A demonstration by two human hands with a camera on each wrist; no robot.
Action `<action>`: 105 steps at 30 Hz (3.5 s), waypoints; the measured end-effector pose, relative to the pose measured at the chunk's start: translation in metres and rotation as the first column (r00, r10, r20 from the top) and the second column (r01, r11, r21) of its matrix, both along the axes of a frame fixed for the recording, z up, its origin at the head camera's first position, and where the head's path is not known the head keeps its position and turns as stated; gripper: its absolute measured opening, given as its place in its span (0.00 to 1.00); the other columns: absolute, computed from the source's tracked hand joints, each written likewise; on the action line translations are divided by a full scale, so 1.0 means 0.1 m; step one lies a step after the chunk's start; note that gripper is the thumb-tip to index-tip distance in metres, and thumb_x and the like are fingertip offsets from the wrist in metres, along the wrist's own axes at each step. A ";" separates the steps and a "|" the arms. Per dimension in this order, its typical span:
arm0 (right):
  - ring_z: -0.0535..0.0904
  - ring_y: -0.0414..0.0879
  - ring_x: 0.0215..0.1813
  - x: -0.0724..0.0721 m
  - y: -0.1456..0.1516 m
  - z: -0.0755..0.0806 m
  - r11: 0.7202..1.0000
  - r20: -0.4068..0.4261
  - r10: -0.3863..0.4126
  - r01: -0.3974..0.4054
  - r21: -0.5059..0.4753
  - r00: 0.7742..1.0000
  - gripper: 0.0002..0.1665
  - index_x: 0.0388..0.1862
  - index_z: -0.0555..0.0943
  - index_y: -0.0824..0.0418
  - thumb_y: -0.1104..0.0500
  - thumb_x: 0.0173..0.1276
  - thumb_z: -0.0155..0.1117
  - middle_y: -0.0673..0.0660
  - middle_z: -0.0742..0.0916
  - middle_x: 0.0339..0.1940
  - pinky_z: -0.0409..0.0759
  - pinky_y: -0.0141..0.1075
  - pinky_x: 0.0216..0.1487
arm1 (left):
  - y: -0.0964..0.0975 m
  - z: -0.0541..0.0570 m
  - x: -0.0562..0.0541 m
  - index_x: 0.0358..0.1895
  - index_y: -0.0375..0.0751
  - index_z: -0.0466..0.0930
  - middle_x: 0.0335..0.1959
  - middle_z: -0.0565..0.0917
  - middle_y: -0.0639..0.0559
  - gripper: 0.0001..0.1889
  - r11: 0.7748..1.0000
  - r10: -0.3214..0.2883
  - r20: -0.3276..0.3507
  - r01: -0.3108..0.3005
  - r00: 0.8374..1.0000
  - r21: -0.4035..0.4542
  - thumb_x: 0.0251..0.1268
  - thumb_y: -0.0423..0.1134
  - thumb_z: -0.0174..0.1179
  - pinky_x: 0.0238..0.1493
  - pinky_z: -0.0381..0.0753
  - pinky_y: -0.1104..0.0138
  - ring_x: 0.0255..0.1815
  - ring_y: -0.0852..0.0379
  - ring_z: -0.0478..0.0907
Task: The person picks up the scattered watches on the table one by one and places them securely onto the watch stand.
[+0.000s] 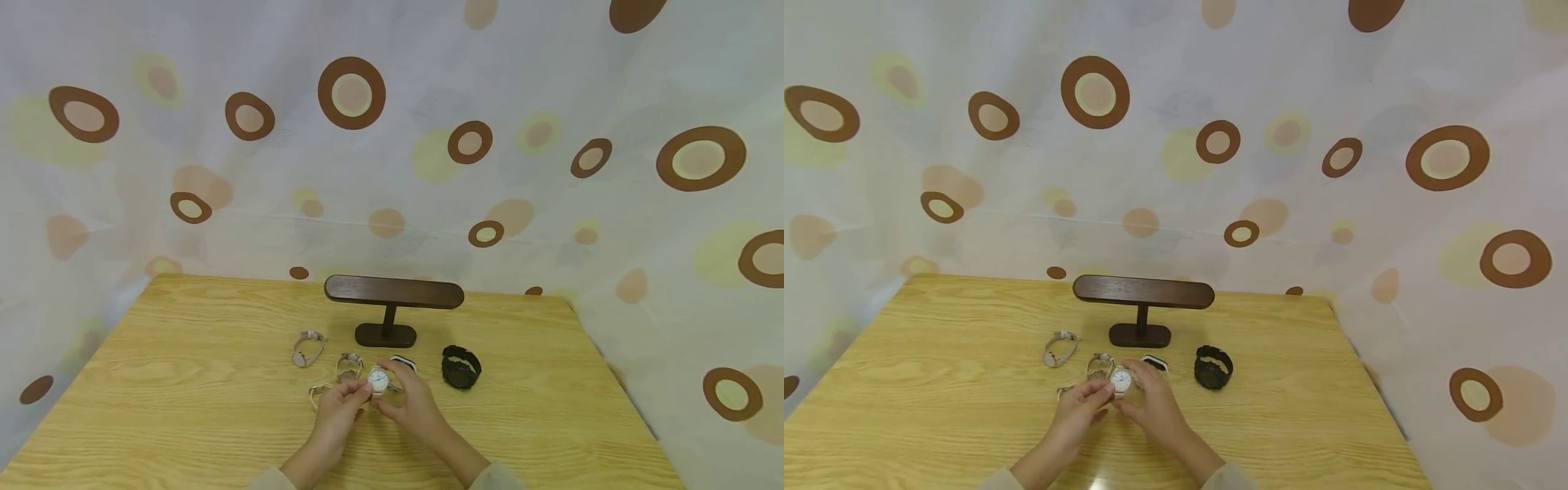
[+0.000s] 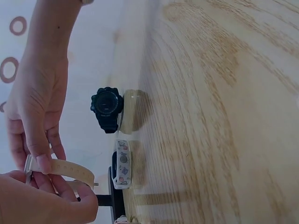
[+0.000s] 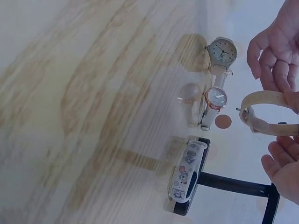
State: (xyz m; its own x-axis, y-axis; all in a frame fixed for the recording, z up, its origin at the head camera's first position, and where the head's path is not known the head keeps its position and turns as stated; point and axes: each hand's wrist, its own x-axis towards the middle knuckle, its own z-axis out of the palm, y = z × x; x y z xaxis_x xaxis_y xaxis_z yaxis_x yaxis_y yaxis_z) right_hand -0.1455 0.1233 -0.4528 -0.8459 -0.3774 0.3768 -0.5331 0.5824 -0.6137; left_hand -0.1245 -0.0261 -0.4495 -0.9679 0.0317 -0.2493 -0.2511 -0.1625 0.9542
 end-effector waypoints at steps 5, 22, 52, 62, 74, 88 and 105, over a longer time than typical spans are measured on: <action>0.77 0.54 0.57 -0.02 0.04 0.01 0.999 0.007 0.040 -0.040 -0.011 0.999 0.32 0.56 0.74 0.64 0.63 0.51 0.73 0.59 0.81 0.54 0.79 0.46 0.55 | 0.00 0.01 0.00 0.42 0.29 0.78 0.28 0.82 0.62 0.13 1.000 -0.013 0.003 0.013 1.000 -0.014 0.64 0.38 0.57 0.39 0.74 0.69 0.32 0.69 0.75; 0.78 0.53 0.53 -0.02 0.11 0.01 0.996 0.098 -0.033 0.040 -0.077 0.995 0.28 0.52 0.76 0.64 0.67 0.50 0.72 0.57 0.82 0.50 0.77 0.51 0.54 | -0.16 0.00 -0.13 0.45 0.31 0.78 0.42 0.82 0.41 0.13 0.895 -0.178 -0.347 0.005 0.921 -0.446 0.63 0.37 0.58 0.39 0.78 0.68 0.41 0.51 0.78; 0.77 0.58 0.54 -0.16 0.47 0.06 0.970 -0.016 -0.218 0.215 -0.115 0.976 0.28 0.51 0.75 0.69 0.67 0.50 0.73 0.62 0.82 0.49 0.76 0.54 0.54 | -0.62 0.22 -0.94 0.57 0.32 0.69 0.54 0.72 0.35 0.33 0.490 -0.380 -0.735 -0.552 0.561 -0.675 0.46 0.39 0.72 0.51 0.72 0.44 0.53 0.38 0.71; 0.78 0.52 0.46 -0.30 0.67 0.00 0.951 -0.071 -0.293 0.282 -0.128 0.954 0.28 0.50 0.76 0.69 0.69 0.48 0.73 0.59 0.83 0.43 0.80 0.45 0.47 | -0.60 0.44 -1.13 0.61 0.35 0.67 0.60 0.68 0.34 0.37 0.373 -0.471 -0.686 -0.580 0.555 -0.724 0.47 0.45 0.72 0.58 0.69 0.44 0.60 0.38 0.66; 0.78 0.58 0.48 -0.49 0.99 0.21 0.924 -0.129 -0.378 0.363 -0.125 0.917 0.29 0.51 0.75 0.71 0.68 0.49 0.73 0.65 0.83 0.45 0.78 0.53 0.47 | -0.52 0.57 -1.28 0.63 0.35 0.64 0.62 0.66 0.33 0.39 0.298 -0.537 -0.571 -0.494 0.621 -0.817 0.50 0.49 0.69 0.64 0.66 0.47 0.62 0.38 0.65; 0.79 0.58 0.44 -0.69 1.14 0.38 0.933 -0.124 -0.357 0.345 -0.105 0.926 0.27 0.50 0.75 0.72 0.68 0.50 0.72 0.67 0.83 0.45 0.80 0.51 0.45 | -0.54 0.48 -1.34 0.64 0.36 0.64 0.61 0.68 0.35 0.37 0.125 -0.602 -0.427 -0.448 0.674 -0.885 0.53 0.50 0.66 0.61 0.72 0.50 0.61 0.39 0.68; 0.77 0.61 0.54 -0.99 1.22 0.44 0.930 0.110 -0.341 0.352 -0.103 0.934 0.27 0.55 0.70 0.72 0.67 0.58 0.67 0.70 0.79 0.51 0.77 0.46 0.59 | -0.53 0.46 -1.33 0.57 0.33 0.70 0.53 0.73 0.35 0.26 0.194 -0.593 -0.497 -0.486 0.634 -0.852 0.57 0.42 0.64 0.56 0.77 0.57 0.54 0.40 0.72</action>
State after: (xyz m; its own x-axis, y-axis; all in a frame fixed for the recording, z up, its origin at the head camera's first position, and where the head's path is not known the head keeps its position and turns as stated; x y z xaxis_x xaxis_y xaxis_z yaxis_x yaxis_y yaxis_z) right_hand -0.2445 0.2453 -0.4088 -0.9480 -0.0121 0.3180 -0.2515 0.6407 -0.7254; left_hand -0.2578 -0.0789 -0.4031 -0.7790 0.3848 0.4951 0.4937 0.8632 0.1058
